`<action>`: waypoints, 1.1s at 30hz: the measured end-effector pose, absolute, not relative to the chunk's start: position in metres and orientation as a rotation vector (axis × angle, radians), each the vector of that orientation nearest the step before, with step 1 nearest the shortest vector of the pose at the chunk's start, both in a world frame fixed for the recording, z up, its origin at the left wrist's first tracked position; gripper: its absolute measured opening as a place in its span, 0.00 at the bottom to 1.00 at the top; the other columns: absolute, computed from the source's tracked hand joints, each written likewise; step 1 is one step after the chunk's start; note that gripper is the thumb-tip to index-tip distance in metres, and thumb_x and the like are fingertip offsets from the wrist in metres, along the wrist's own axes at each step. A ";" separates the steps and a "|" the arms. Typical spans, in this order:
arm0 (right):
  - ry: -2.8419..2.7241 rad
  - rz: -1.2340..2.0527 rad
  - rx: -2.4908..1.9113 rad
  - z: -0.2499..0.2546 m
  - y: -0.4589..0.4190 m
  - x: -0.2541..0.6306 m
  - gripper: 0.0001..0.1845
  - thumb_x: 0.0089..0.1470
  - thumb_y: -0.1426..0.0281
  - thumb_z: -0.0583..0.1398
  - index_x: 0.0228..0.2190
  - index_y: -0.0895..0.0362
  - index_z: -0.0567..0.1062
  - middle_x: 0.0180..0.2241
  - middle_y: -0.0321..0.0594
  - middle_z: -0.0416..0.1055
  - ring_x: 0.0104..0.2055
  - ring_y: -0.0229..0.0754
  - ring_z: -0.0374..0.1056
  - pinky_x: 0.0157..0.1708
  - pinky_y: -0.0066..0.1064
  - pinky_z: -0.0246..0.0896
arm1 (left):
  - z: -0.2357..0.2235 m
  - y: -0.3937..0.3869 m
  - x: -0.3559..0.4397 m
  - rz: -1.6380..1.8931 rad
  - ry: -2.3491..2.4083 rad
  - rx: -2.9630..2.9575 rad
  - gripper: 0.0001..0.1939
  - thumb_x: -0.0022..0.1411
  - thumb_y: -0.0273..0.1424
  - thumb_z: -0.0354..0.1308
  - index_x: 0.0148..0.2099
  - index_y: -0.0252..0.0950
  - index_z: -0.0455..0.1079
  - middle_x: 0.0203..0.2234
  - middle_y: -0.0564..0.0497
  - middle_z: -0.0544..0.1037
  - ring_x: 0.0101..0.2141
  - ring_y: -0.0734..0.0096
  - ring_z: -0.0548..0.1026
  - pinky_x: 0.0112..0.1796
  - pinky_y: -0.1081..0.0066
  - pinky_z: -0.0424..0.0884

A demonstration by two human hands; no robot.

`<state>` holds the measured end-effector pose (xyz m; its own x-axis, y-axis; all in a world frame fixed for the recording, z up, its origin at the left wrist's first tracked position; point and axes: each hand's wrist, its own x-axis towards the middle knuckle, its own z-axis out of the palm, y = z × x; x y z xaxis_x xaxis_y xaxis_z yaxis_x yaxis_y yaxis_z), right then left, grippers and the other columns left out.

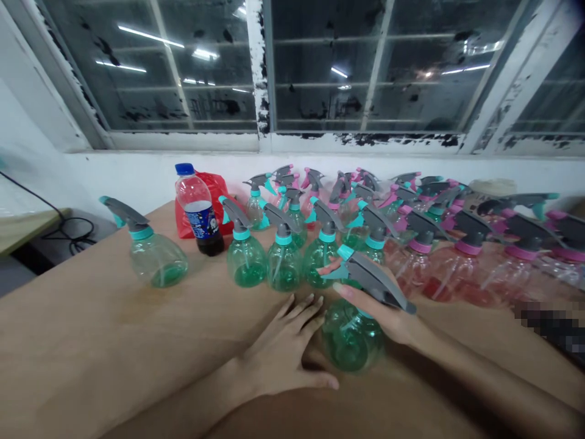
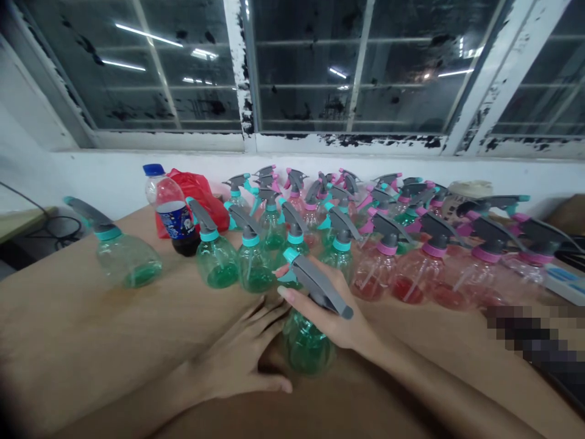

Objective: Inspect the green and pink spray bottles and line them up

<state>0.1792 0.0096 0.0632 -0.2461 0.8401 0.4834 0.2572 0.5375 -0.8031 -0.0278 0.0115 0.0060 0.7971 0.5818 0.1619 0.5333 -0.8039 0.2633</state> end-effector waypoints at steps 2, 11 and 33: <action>-1.775 0.726 -0.928 0.062 0.010 0.179 0.10 0.53 0.61 0.60 0.38 0.47 0.74 0.28 0.33 0.73 0.21 0.38 0.64 0.24 0.35 0.62 | 0.006 0.012 -0.027 0.322 0.866 2.784 0.48 0.56 0.61 0.50 0.67 0.32 0.49 0.63 0.39 0.53 0.62 0.48 0.50 0.59 0.49 0.42; -1.727 0.683 -0.991 0.062 0.008 0.179 0.08 0.53 0.60 0.60 0.28 0.50 0.72 0.22 0.32 0.67 0.22 0.37 0.63 0.23 0.32 0.60 | 0.009 0.016 -0.029 0.244 0.850 2.802 0.46 0.58 0.57 0.54 0.67 0.32 0.50 0.63 0.39 0.53 0.62 0.47 0.50 0.59 0.47 0.45; -1.641 0.846 -0.869 0.066 0.005 0.175 0.12 0.52 0.68 0.62 0.41 0.50 0.75 0.43 0.38 0.76 0.44 0.43 0.73 0.38 0.32 0.73 | 0.005 0.018 -0.032 0.290 0.812 2.833 0.43 0.60 0.57 0.51 0.67 0.33 0.50 0.63 0.40 0.53 0.62 0.47 0.51 0.59 0.48 0.45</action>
